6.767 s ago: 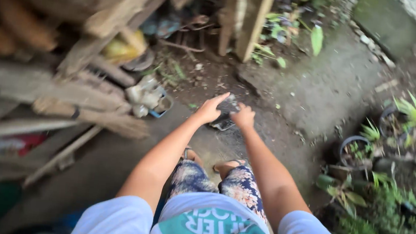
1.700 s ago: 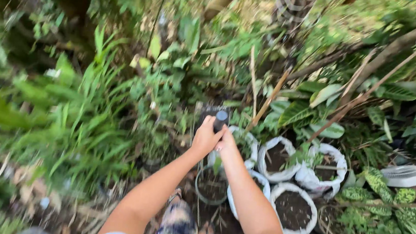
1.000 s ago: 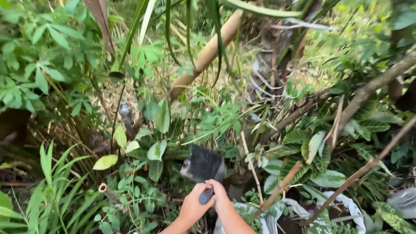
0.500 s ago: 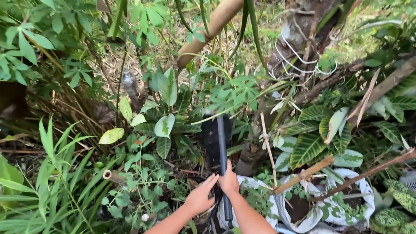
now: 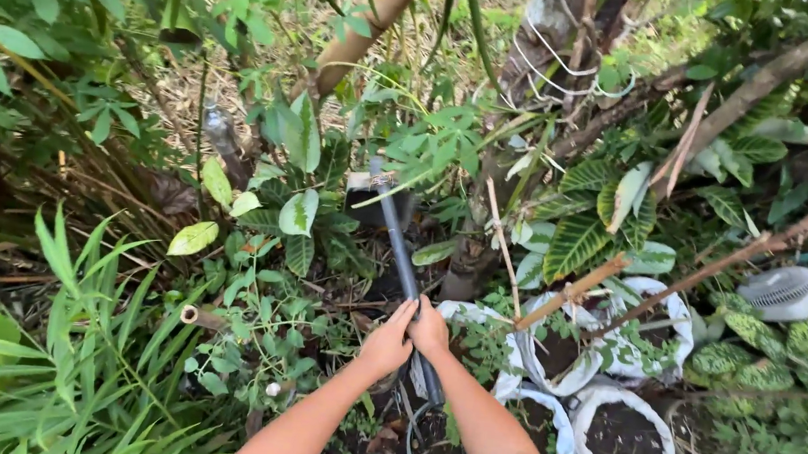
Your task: Sweeping debris into a dustpan and fetching water from a storage barrel in a backyard garden.
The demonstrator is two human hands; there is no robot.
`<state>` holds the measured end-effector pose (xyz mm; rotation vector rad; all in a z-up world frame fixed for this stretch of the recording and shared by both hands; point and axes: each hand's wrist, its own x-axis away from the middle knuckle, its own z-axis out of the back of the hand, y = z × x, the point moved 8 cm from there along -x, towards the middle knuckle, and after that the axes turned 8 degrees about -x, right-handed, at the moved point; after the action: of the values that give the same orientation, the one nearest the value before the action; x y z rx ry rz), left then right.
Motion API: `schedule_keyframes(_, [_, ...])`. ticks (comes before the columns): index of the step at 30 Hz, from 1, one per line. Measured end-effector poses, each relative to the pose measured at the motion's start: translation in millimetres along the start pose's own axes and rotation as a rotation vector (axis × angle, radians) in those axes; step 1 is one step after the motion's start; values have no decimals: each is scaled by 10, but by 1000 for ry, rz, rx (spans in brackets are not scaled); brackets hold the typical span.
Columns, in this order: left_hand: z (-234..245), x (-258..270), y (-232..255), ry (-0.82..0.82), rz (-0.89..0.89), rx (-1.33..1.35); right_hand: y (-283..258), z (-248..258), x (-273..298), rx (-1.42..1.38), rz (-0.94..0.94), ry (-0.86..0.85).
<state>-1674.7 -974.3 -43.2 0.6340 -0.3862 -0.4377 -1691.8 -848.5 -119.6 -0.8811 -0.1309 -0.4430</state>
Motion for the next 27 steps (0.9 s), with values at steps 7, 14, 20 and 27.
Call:
schedule_keyframes(7, [70,66,388,0,-50,11,605,190,245,-181,-303,138])
schedule_keyframes(14, [165,180,262,-70,69,40,206,92,315,9,-165,26])
schedule_keyframes(20, [33,66,281,-33,19,57,315,172,460,-10,-197,48])
schedule_keyframes(27, [110,128,227,-19,6,34,336,46,446,-18,-199,76])
